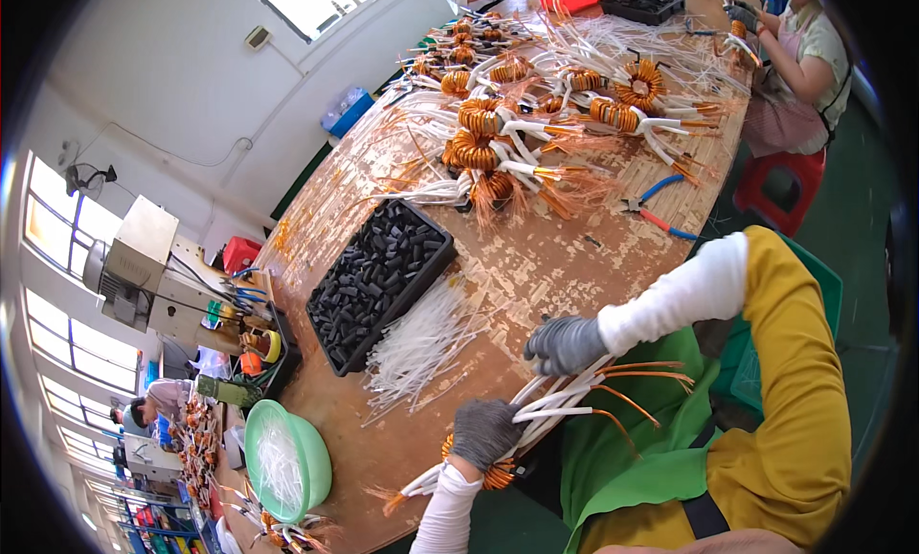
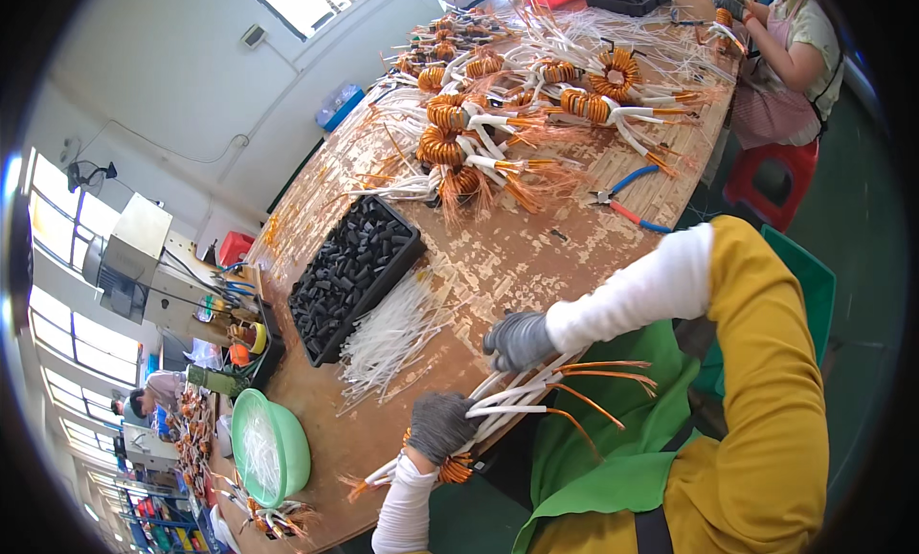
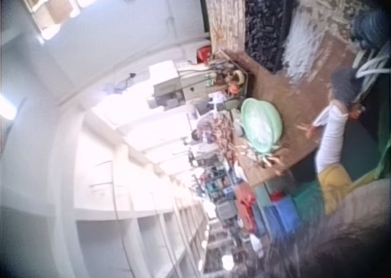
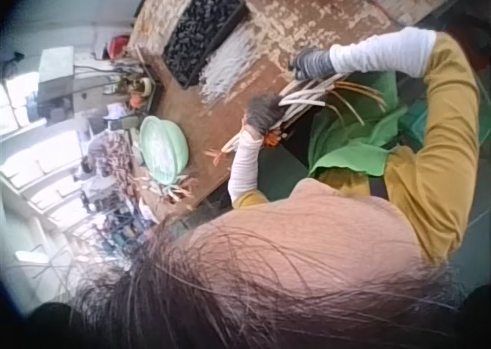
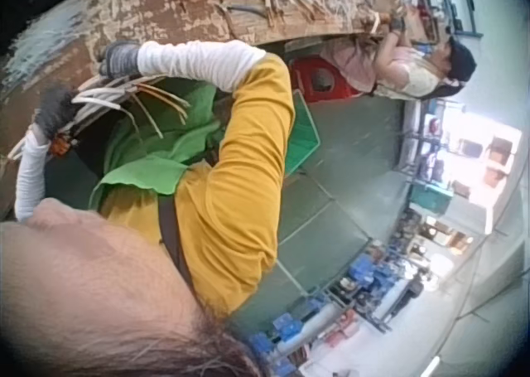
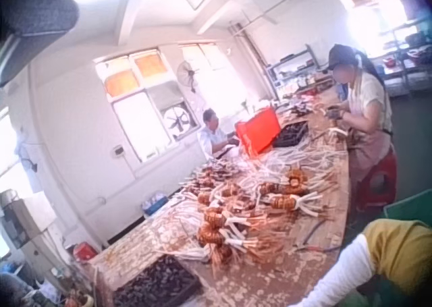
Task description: The person assembles wire bundles by securing them with zip ties, then trims the excess zip tie material with a wire cutter.
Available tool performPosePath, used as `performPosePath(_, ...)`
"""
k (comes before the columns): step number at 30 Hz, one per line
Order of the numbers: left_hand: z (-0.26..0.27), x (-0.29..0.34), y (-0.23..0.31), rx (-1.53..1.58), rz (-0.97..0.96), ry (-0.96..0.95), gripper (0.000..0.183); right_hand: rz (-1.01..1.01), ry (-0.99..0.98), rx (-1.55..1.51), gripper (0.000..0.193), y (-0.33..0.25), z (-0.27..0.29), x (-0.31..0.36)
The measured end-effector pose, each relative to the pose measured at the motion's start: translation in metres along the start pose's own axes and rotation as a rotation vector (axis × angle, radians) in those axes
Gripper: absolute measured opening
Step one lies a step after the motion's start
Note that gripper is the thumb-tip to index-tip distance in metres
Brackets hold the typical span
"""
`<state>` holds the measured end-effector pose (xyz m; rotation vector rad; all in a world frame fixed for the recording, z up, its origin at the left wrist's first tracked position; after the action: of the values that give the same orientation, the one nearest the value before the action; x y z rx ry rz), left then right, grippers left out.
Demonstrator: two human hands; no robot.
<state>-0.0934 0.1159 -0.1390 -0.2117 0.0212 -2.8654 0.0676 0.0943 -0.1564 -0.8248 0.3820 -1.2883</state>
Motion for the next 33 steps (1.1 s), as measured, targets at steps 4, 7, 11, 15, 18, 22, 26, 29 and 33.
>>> performPosePath(4,0.015,0.009,0.007,-0.054,0.057,0.079,0.012,-0.055,-0.080,-0.068,0.027,-0.021,-0.021,-0.008)
performPosePath(7,0.010,0.008,-0.001,-0.020,0.015,0.101,0.011,-0.056,-0.066,-0.124,0.021,-0.019,-0.030,-0.006)
performPosePath(11,0.009,0.006,0.002,-0.003,-0.025,0.082,0.012,0.341,-0.047,0.302,0.019,-0.030,-0.018,-0.015)
performPosePath(15,0.001,0.001,0.011,0.041,-0.113,0.088,0.017,0.649,-0.287,0.575,0.020,-0.027,-0.029,-0.024)
performPosePath(18,-0.009,-0.006,0.009,0.136,-0.091,-0.063,0.020,0.684,-0.456,0.588,0.024,-0.017,-0.042,-0.029)
performPosePath(22,-0.001,-0.007,0.005,0.186,-0.096,-0.045,0.019,0.645,-0.415,0.478,0.027,-0.010,-0.032,-0.030)
performPosePath(26,0.000,-0.005,-0.011,0.317,-0.101,0.105,0.016,0.617,-0.337,0.465,0.033,0.004,0.003,-0.031)
performPosePath(29,0.002,-0.007,-0.012,0.326,-0.109,0.114,0.016,0.522,-0.192,0.583,0.038,0.027,0.054,-0.005)
performPosePath(33,0.000,-0.004,-0.016,0.337,-0.036,0.116,0.020,0.372,0.053,0.829,0.037,0.058,0.123,0.055)
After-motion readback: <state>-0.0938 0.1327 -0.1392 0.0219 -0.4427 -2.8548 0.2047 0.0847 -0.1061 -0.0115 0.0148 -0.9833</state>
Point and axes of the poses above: each hand's wrist, its own x-axis away from the middle knuckle, its own z-axis out of the back of the hand, y = z × x, the point moved 5 cm from there along -x, towards the middle knuckle, and after that the axes turned 9 degrees about -x, right-handed, at the moved point
